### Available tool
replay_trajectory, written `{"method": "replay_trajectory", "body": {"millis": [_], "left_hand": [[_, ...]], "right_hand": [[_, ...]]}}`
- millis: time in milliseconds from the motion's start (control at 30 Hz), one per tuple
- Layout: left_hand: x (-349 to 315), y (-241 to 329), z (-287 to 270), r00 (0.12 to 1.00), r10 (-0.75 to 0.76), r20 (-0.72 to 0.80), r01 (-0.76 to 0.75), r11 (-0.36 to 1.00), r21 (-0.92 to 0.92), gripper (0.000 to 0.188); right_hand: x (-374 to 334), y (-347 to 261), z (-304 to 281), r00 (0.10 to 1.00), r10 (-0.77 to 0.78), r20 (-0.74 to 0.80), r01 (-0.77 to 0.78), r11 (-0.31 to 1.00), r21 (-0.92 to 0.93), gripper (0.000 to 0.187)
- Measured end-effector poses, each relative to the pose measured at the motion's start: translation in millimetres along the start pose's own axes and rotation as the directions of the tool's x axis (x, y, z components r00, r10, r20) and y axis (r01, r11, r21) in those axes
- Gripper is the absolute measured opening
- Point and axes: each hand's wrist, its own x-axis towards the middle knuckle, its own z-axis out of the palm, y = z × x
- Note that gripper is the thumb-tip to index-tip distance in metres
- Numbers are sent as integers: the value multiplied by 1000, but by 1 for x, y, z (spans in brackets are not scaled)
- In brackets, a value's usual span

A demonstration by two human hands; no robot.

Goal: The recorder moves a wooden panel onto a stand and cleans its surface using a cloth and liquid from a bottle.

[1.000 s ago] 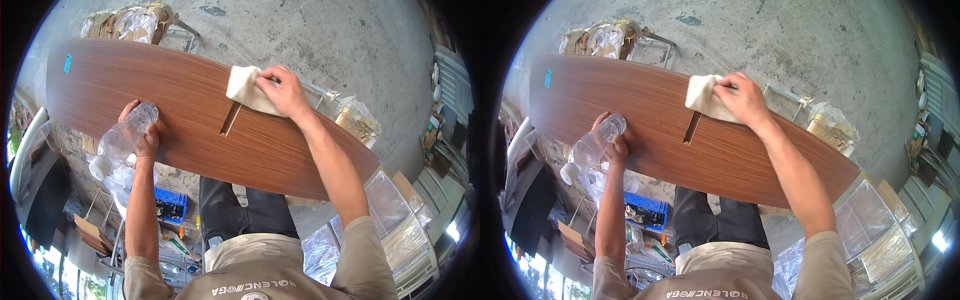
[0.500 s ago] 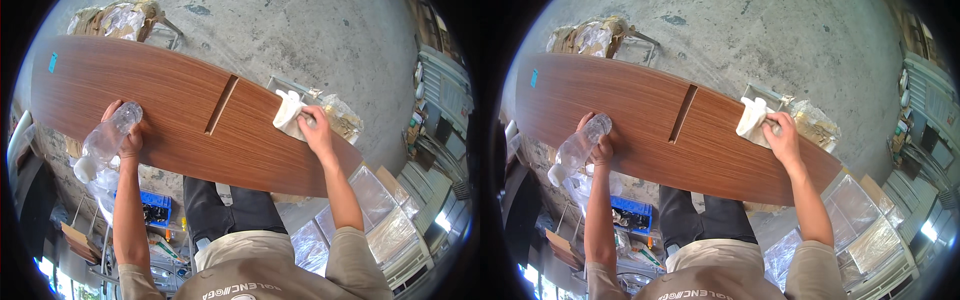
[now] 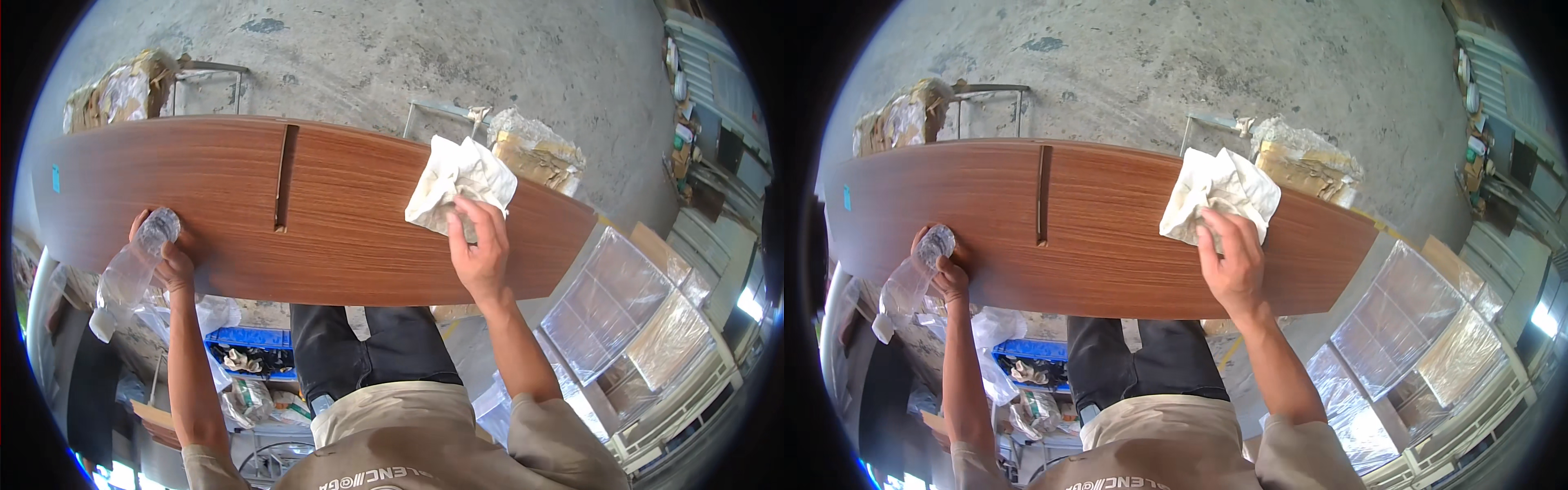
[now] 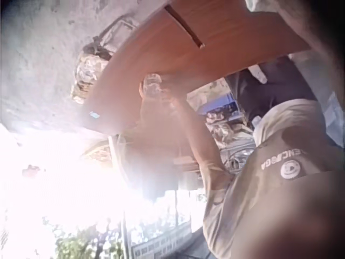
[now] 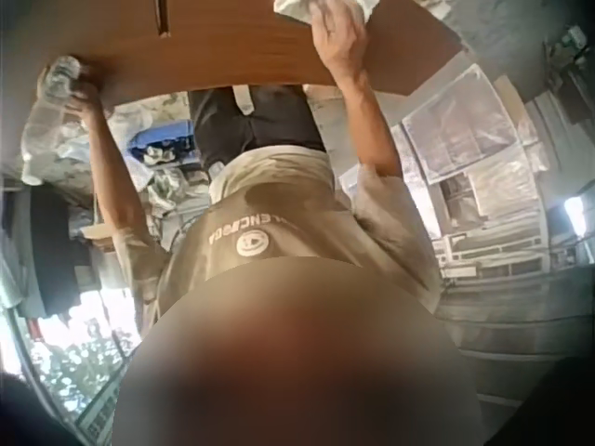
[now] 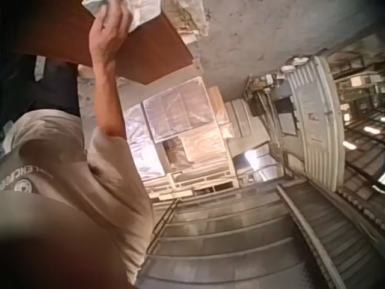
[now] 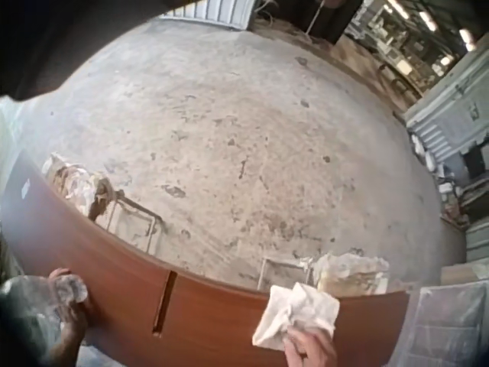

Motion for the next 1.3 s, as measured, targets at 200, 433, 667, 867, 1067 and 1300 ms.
{"method": "replay_trajectory", "body": {"millis": [200,433,667,867,1067,1300], "left_hand": [[3,5,1,1000,-7,-12,8,998,59,94],[9,12,2,999,12,53,-16,997,75,95],[6,18,2,1000,12,-25,-10,998,66,93],[8,17,1,1000,12,-14,-11,997,78,91],[2,6,-1,999,-2,-42,5,998,56,87],[2,12,1,998,38,-47,-35,997,66,88]], "right_hand": [[55,15,0,999,47,-5,-47,997,-61,30],[116,39,-6,884,137,447,-135,990,-37,32],[102,45,15,855,276,438,-357,927,112,20],[136,4,56,726,339,598,-538,822,188,24],[124,22,36,719,375,585,-528,842,108,20],[134,5,59,726,335,600,-525,834,169,18]]}}
